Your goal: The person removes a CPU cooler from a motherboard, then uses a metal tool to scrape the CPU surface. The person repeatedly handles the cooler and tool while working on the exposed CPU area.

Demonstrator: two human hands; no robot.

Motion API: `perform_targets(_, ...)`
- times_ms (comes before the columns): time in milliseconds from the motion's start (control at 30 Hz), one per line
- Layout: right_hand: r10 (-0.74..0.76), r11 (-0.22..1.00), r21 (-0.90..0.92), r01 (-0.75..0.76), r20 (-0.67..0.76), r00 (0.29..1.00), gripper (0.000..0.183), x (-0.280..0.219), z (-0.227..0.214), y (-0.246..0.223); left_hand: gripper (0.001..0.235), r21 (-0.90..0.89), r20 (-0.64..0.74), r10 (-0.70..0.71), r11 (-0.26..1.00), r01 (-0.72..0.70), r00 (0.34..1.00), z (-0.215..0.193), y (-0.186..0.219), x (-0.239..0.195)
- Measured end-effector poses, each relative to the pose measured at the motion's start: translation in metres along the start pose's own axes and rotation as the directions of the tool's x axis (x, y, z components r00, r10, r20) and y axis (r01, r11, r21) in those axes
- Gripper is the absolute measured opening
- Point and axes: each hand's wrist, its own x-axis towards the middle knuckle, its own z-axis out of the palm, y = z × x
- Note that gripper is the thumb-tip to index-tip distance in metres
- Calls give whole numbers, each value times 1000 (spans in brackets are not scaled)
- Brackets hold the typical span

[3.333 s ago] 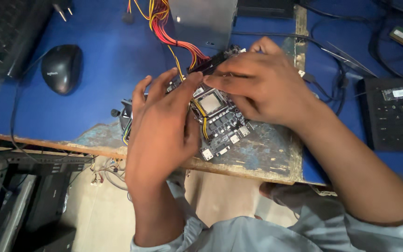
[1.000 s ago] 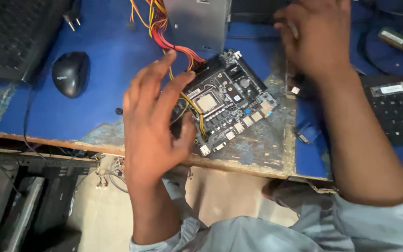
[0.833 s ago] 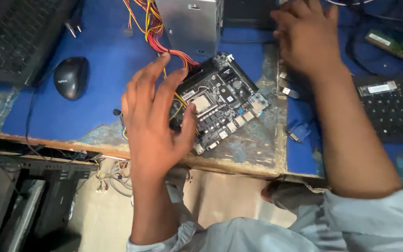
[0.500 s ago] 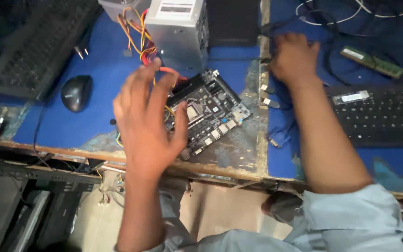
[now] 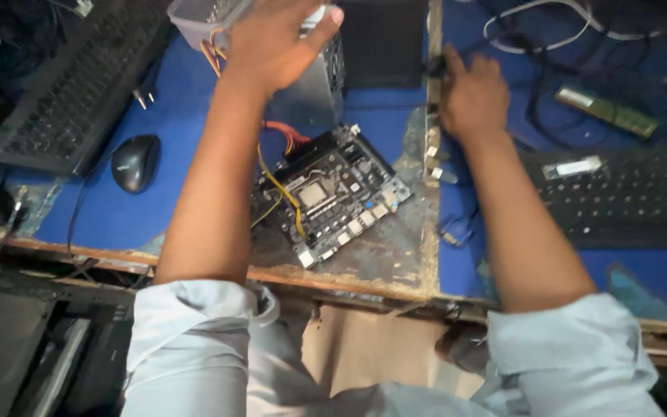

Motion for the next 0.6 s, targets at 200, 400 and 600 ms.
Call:
perform_targets(200,169,984,-89,-157,150,974,38,28,27,-10,52,23,-19,26,999,-26,999,-4,3,0)
perform_targets(400,-191,978,-132,160,-277,942,28,19,-3,-10,58,35,142,-149,989,145,979,0,-3,4)
perform_targets(600,-280,913,285,291,-79,957,33,24,-29,-69,55,31,77,-92,995,90,993,-4,5,4)
